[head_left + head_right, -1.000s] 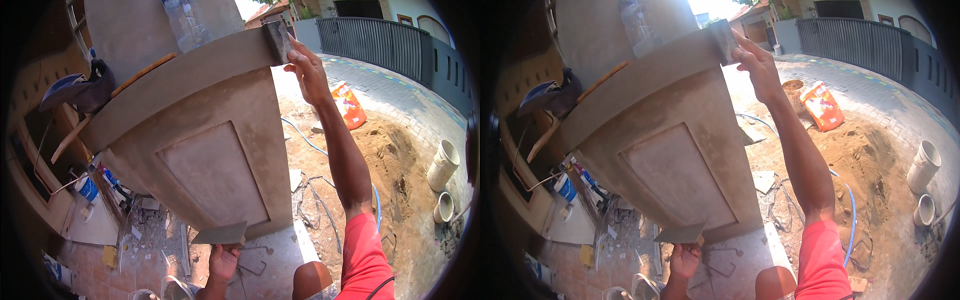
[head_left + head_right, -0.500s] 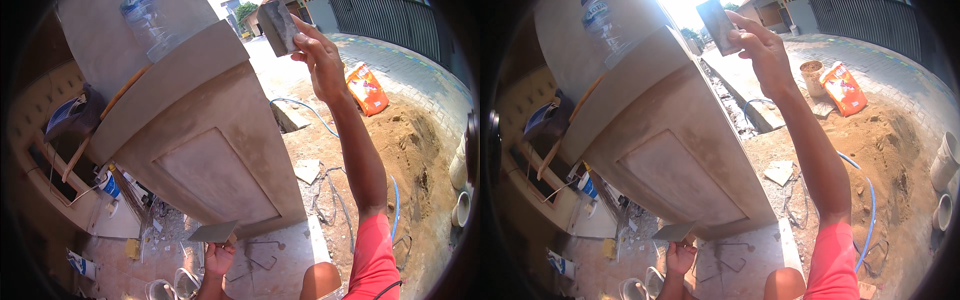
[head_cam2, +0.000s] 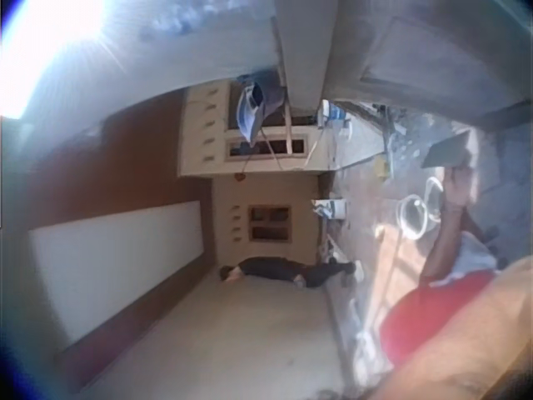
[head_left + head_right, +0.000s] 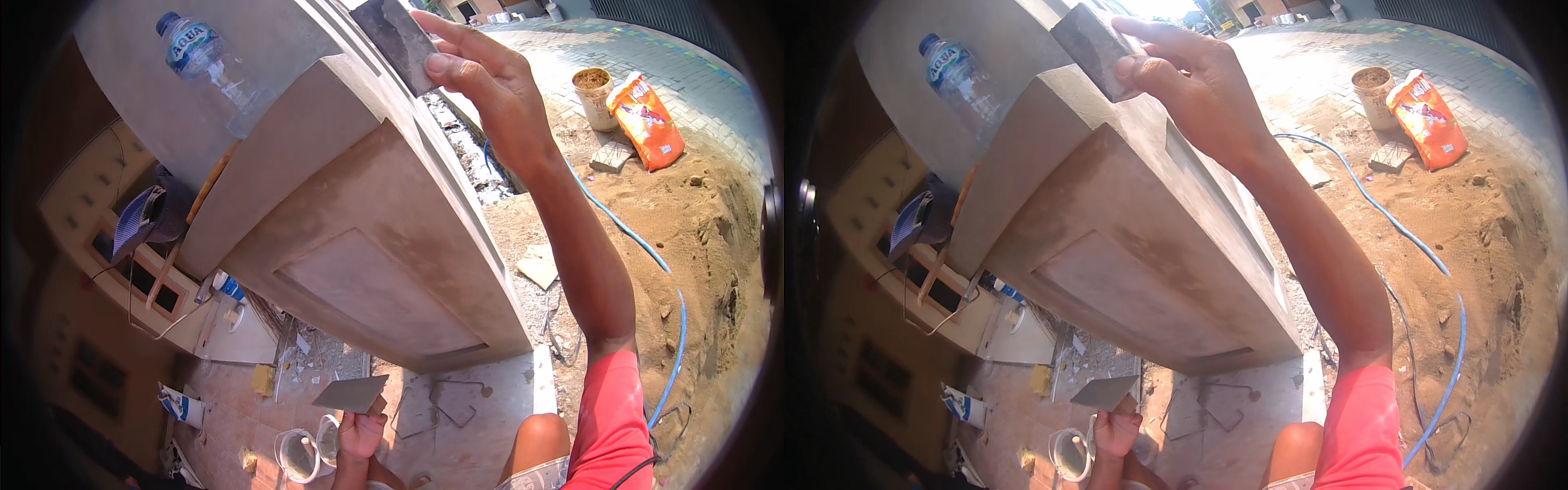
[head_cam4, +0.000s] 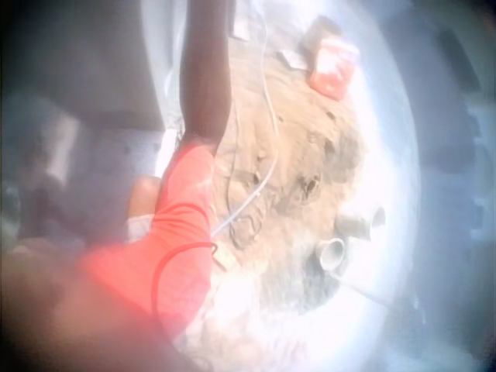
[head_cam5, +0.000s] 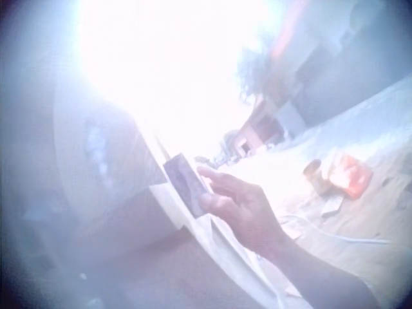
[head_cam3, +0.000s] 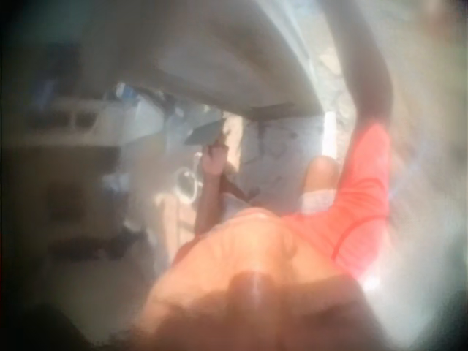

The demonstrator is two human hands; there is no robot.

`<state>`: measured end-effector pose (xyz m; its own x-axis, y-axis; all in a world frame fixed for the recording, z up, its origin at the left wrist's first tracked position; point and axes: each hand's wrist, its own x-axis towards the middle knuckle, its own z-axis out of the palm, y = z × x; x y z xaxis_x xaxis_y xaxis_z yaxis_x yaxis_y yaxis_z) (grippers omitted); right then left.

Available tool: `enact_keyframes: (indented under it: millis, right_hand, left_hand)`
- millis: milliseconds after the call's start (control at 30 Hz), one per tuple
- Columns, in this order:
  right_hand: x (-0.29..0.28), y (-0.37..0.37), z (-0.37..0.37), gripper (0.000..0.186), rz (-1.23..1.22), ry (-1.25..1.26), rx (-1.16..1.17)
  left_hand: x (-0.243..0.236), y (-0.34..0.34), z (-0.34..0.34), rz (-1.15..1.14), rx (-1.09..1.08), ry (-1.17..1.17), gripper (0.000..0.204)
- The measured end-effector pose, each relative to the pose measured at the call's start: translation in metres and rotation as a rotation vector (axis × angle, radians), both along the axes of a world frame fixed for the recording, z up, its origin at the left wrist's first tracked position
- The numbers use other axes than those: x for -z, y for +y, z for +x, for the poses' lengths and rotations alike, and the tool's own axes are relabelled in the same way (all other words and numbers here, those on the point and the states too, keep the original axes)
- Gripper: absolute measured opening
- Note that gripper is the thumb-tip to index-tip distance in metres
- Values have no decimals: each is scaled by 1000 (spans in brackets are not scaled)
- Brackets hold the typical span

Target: The person smooths the surface of a large concrete structure using a trowel and a sponge. They repeatedly apply and wipe the surface, occasionally dipping the sponge into a bucket of water.

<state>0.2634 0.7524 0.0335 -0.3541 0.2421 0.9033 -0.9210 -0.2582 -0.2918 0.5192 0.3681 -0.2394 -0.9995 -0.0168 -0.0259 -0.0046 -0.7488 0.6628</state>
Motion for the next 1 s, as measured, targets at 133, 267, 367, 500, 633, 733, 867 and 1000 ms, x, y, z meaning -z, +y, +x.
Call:
enact_keyframes:
  millis: [133,267,367,500,633,733,867,1000]
  right_hand:
    - [-14,-12,-4,47,46,76,-40]
    - [4,-32,-14,48,67,-26,-38]
    - [38,-24,-35,49,100,-153,-93]
    - [49,2,-40,51,96,-293,-73]
    - [9,-8,-6,51,24,-151,-79]
    - [-7,-18,-6,51,110,-79,-69]
    - [28,-24,-30,48,152,-274,-92]
    - [69,5,-29,50,78,-487,9]
  left_hand:
    - [10,-3,7,25,-34,-19,37]
    - [12,4,10,33,-96,-53,35]
    - [12,9,4,29,-53,-53,32]
    - [5,15,0,8,-55,-83,28]
    - [8,18,2,-20,-29,-78,30]
    - [1,26,1,-16,-46,-103,32]
    - [8,26,6,11,-70,-103,34]
    - [24,14,2,37,9,-94,35]
